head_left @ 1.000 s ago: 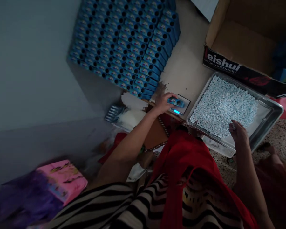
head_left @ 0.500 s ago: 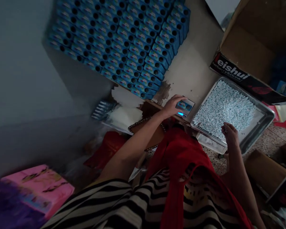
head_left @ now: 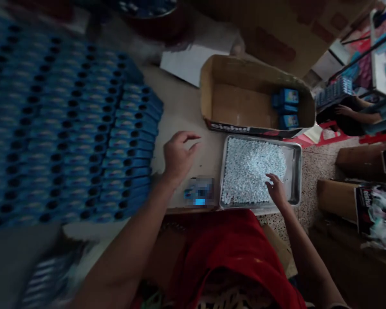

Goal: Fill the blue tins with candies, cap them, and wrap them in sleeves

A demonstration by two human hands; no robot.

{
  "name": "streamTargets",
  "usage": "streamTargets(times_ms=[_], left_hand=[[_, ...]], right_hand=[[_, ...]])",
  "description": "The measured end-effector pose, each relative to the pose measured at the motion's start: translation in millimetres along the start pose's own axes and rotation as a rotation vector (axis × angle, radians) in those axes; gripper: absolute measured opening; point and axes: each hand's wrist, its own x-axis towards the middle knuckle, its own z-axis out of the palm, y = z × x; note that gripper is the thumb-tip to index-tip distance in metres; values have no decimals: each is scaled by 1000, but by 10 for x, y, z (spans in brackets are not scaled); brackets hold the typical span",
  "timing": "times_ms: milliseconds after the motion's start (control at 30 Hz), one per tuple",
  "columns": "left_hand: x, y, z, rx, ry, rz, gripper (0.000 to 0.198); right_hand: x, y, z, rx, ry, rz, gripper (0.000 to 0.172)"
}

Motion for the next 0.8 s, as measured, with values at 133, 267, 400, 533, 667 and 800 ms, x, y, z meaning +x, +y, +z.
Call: streamTargets(times_ms=[133,267,400,533,667,800], left_hand=[[773,869,1209,-73,-210,262,2],[1606,1427,2636,-45,-327,335,17],[2328,1768,3894,27,-375,240,57],[2714,1868,4525,320,-507,62,83],[2897,1800,4366,528,-597,138,82],[2528,1637,3419,217,-461,205,67]], right_hand=[[-36,409,-80,12,63,20,36],[-312,798,-45,-4,143,56,35],[-648,957,116,-27,164,104,36],[-649,959,106,11,155,53,35],[-65,988,-151,37,182,-15,38],[958,933,-339,85,53,-271,41]])
